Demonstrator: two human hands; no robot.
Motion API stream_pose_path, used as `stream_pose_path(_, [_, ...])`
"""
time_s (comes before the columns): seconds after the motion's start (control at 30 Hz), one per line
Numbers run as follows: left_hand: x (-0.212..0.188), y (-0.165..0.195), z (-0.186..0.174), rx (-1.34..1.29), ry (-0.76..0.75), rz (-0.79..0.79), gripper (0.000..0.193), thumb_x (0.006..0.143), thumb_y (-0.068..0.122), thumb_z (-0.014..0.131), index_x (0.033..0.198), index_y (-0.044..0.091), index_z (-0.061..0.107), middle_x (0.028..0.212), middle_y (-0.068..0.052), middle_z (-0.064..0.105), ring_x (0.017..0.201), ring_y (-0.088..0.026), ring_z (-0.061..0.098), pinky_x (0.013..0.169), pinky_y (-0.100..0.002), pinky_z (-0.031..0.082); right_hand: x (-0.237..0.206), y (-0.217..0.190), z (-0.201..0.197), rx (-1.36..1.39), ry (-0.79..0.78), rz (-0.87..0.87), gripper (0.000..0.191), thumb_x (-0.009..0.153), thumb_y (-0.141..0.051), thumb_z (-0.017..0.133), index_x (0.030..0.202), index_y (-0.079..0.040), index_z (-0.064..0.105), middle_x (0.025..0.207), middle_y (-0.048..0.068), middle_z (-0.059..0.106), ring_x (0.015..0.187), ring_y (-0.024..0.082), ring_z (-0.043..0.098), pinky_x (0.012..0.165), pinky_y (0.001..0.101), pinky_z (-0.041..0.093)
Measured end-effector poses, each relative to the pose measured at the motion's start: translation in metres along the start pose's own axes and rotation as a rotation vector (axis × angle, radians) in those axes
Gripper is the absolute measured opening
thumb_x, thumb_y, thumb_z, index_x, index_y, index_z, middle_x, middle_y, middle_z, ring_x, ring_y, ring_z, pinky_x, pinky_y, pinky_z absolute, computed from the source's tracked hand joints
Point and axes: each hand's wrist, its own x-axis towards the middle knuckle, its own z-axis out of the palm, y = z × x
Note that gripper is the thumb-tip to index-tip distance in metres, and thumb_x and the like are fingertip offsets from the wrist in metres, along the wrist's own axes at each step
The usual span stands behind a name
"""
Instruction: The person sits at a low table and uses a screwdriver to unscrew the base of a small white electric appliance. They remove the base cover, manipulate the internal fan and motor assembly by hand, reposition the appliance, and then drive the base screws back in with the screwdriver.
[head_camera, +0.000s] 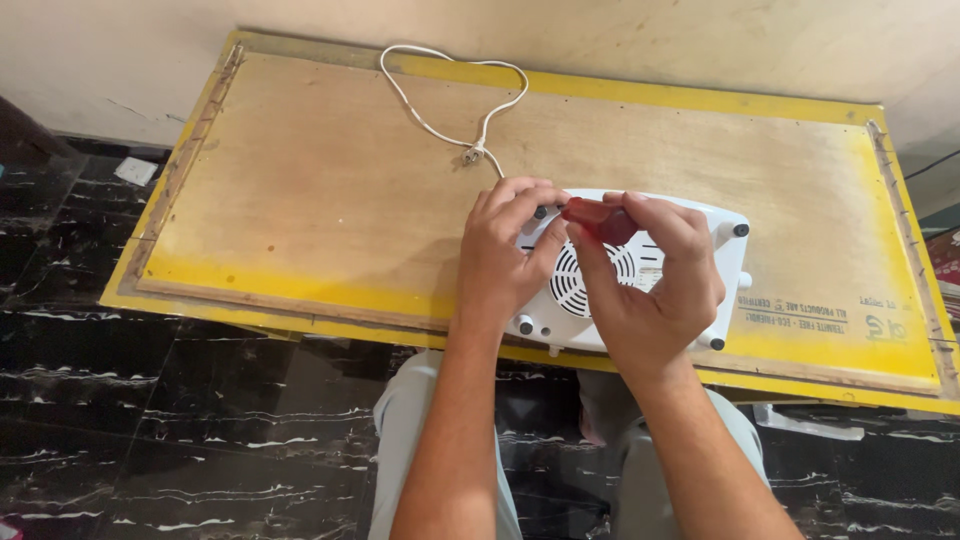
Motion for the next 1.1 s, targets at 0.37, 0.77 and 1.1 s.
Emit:
stream_pose_path(0.37, [0.0,0.002,0.001,0.11,0.034,0.109,0.023,0.087,0.009,0.075,0.109,0.011,0.071,0.118,-0.007,0.071,0.112,-0.029,0.067,0.099,-0.041,0.052,0.007,0.005,0.002,0.176,-0.135,-0.02,0.04,0.104,0.011,0.064,0.137,-0.002,0.045,0.124,0.016,0.066,0.104,0.021,0.071,0.09,0.0309,0.061])
stream_pose_path(0.77, [0.0,0.0,0.005,0.123,0.058,0.112,0.019,0.088,0.012,0.076,0.106,0.012,0.073,0.116,-0.005,0.071,0.109,-0.028,0.067,0.095,-0.041,0.051,0.005,-0.006,0.0,-0.051,-0.014,-0.101,0.035,0.105,0.006,0.075,0.133,-0.004,0.056,0.125,0.018,0.068,0.105,0.025,0.069,0.092,0.0341,0.057])
stream_pose_path(1.1, [-0.001,-0.001,0.005,0.102,0.048,0.092,0.019,0.087,0.011,0.076,0.105,0.012,0.072,0.116,-0.004,0.071,0.109,-0.026,0.066,0.096,-0.04,0.051,0.005,-0.006,0.001,-0.114,0.059,-0.086,0.039,0.097,0.004,0.091,0.125,-0.005,0.064,0.112,0.013,0.072,0.097,0.023,0.064,0.086,0.0315,0.052])
